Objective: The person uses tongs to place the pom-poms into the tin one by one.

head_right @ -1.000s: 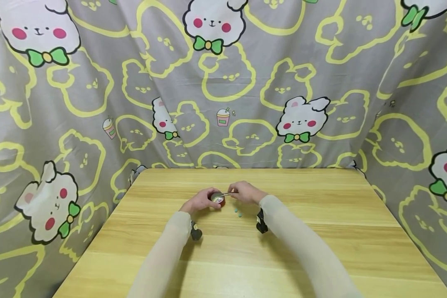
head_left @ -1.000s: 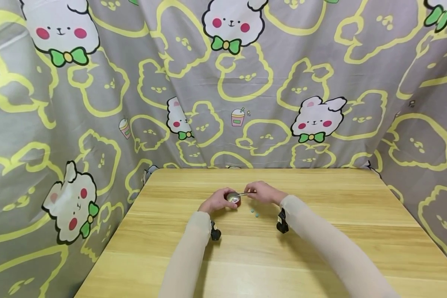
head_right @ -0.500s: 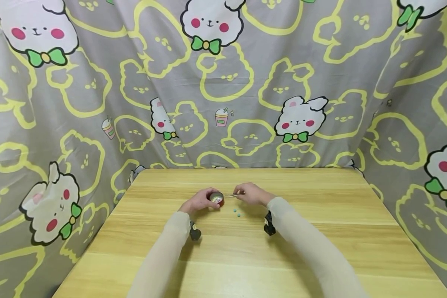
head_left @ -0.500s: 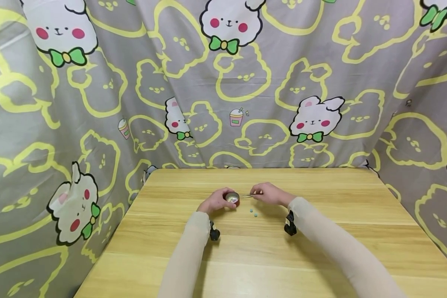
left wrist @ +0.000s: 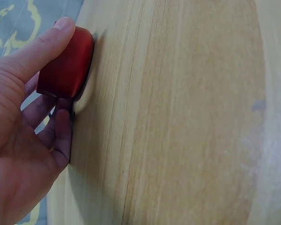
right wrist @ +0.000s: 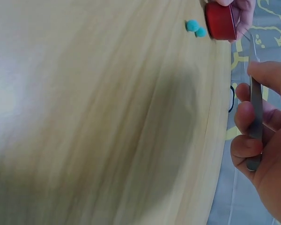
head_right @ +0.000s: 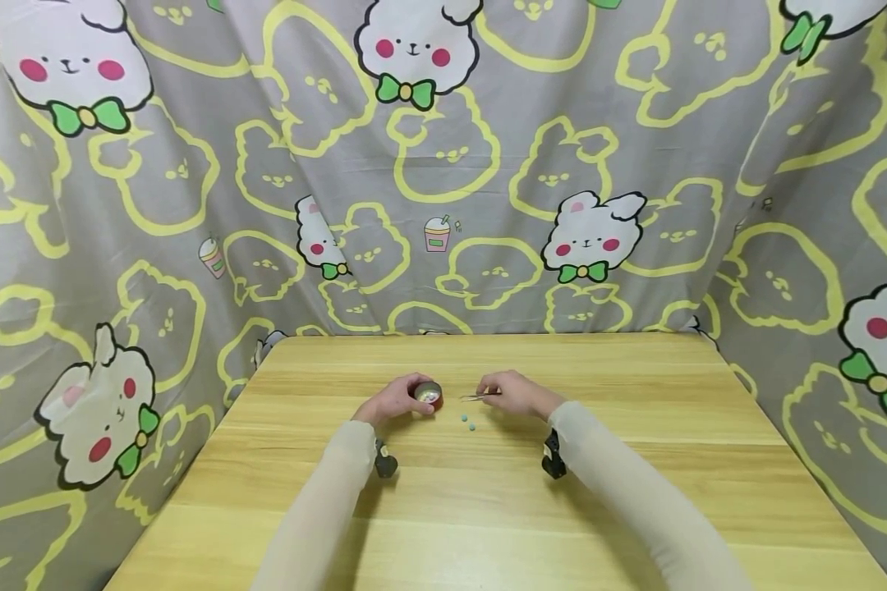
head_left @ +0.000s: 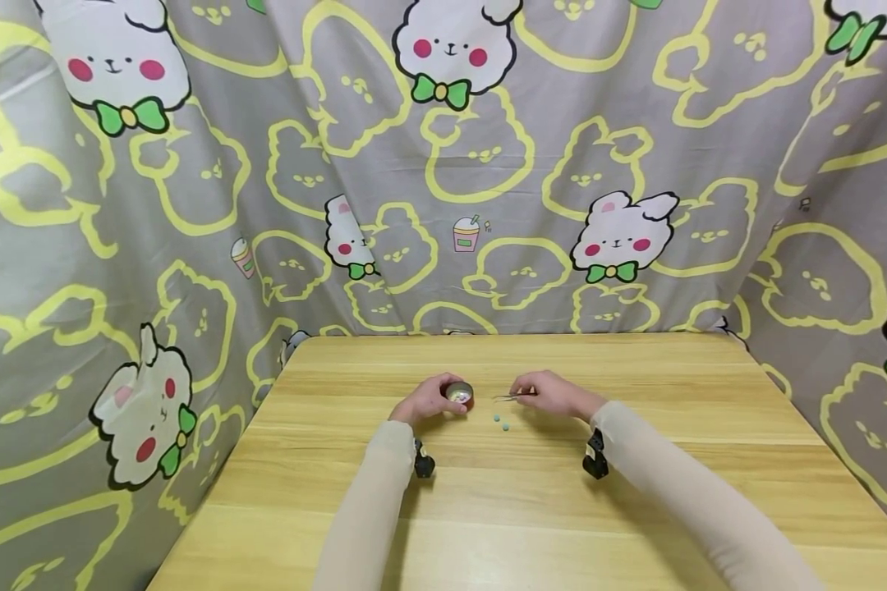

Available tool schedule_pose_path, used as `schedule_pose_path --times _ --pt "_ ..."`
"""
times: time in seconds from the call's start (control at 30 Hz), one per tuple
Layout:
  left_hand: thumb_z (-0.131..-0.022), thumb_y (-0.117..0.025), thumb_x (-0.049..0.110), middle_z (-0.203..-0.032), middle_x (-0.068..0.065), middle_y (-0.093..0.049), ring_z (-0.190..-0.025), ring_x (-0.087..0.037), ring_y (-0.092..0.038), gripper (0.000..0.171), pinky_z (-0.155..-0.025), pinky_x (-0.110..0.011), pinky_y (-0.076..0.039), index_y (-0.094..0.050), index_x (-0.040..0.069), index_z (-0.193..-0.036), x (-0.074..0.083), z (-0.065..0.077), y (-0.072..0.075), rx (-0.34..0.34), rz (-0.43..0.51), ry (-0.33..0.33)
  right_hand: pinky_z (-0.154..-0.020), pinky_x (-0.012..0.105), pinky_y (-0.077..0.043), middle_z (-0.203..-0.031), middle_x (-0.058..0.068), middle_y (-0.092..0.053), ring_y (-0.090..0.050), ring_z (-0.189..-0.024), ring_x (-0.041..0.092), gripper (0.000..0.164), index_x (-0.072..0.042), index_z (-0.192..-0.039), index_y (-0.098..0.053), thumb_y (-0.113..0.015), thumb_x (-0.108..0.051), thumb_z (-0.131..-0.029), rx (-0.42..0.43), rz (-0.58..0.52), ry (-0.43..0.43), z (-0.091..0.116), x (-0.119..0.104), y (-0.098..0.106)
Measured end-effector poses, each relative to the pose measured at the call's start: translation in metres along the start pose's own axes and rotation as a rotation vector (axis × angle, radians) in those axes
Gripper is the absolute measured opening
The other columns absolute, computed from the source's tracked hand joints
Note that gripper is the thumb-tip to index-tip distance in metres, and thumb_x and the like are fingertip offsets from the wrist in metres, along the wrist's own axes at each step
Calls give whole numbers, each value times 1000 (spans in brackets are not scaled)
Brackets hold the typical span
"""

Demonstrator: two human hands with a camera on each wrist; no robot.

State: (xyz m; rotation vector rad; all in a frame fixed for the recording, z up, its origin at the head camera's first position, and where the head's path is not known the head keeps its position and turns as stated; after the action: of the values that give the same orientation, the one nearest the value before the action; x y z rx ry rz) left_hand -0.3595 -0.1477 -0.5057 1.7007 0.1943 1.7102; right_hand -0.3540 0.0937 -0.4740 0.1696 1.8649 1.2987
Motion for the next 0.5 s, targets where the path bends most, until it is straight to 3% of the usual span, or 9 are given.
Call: schedule_pose_path --times 0.5 --pt "-78 -79 13 -115 -6 -59 -107 -21 -53 53 -96 -39 -39 -56 8 -125 1 1 2 -7 5 -16 -67 27 -46 -91 -4 -64 -53 -75 7 8 -13 -96 -68 -62 -11 -91 -1 56 125 21 -4 -6"
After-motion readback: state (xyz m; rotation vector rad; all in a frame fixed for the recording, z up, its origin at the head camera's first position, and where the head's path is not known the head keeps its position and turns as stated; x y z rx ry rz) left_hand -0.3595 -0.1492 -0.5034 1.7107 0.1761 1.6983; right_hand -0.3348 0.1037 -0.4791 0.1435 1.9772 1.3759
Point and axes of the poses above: each hand's wrist, its own z-axis away from the middle knuckle, its own y-axis out of the back of the hand, x = y × z, the point moved 4 cm from there along -z, towards the middle knuckle
